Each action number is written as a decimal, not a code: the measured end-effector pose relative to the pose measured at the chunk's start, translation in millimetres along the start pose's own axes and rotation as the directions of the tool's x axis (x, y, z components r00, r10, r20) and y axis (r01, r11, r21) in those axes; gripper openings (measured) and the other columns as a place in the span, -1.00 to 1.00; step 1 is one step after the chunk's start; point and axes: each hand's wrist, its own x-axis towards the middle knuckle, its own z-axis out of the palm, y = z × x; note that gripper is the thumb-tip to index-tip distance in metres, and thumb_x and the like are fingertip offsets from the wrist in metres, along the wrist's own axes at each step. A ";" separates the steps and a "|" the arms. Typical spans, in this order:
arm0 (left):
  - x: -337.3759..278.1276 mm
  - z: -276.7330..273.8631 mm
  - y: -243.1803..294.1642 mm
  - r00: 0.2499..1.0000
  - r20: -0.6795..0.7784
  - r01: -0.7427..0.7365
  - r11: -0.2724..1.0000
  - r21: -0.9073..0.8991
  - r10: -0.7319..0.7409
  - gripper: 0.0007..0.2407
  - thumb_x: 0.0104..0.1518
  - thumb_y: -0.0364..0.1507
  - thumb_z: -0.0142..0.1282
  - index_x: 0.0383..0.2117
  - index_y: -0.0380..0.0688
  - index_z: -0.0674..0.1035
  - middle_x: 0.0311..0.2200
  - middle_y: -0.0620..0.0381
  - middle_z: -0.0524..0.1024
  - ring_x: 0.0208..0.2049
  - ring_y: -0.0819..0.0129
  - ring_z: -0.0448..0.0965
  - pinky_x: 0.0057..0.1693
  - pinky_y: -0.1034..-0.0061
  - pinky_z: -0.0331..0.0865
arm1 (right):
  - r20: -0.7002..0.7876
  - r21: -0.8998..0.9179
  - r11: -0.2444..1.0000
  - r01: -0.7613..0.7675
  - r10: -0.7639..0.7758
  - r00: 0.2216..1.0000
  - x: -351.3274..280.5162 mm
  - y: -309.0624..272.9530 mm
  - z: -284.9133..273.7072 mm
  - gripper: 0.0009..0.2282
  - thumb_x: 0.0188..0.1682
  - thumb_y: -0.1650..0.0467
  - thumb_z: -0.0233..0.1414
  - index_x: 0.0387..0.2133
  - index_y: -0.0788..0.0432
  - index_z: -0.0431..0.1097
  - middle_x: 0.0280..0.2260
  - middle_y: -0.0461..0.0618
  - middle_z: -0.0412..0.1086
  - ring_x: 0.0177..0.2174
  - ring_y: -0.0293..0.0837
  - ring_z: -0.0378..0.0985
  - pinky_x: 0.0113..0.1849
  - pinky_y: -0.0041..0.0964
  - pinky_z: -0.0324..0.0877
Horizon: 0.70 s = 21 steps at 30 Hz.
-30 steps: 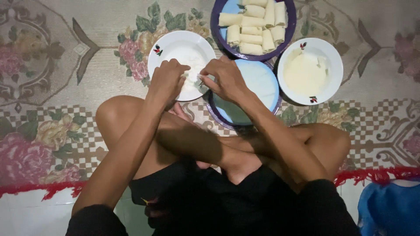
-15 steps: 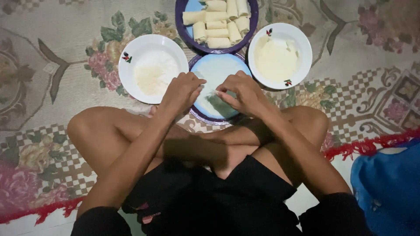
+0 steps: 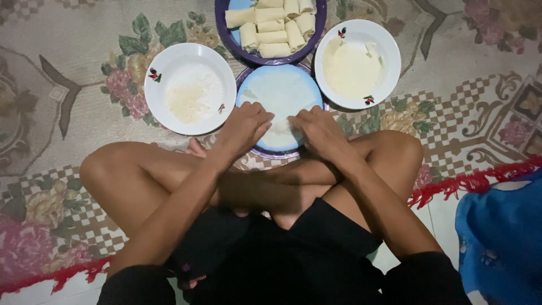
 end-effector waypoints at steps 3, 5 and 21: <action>-1.6 4.8 -5.1 1.000 -0.022 -0.005 1.000 0.006 0.005 -0.76 0.40 -0.28 -0.12 -0.04 0.08 0.64 -0.28 0.07 0.49 -0.22 0.09 0.46 -0.11 0.24 0.33 | -0.051 -0.069 0.997 -0.033 0.029 0.998 -0.1 6.4 -2.8 -0.98 -0.02 0.40 0.09 -0.37 0.04 0.48 -0.35 -0.03 0.46 -0.33 0.04 0.47 -0.35 -0.16 0.33; -2.3 6.3 -7.1 0.999 -0.034 -0.016 1.000 0.020 0.017 -0.77 0.40 -0.28 -0.12 -0.04 0.09 0.63 -0.28 0.08 0.48 -0.23 0.11 0.46 -0.12 0.25 0.33 | -0.048 -0.071 0.997 -0.035 0.032 0.998 -1.9 15.6 6.5 -0.99 -0.03 0.41 0.11 -0.40 0.06 0.47 -0.37 -0.02 0.45 -0.35 0.04 0.46 -0.37 -0.15 0.32; 3.6 11.0 -3.7 0.989 -0.074 -0.121 0.989 0.089 0.128 -0.76 0.34 -0.20 0.03 -0.10 -0.02 0.63 -0.32 0.05 0.47 -0.27 0.09 0.43 -0.16 0.24 0.30 | -0.014 0.135 0.982 -0.135 0.138 0.990 3.9 -8.4 3.3 -0.74 -0.02 0.27 0.18 -0.08 0.04 0.52 -0.13 0.04 0.41 -0.21 0.11 0.36 -0.19 0.00 0.32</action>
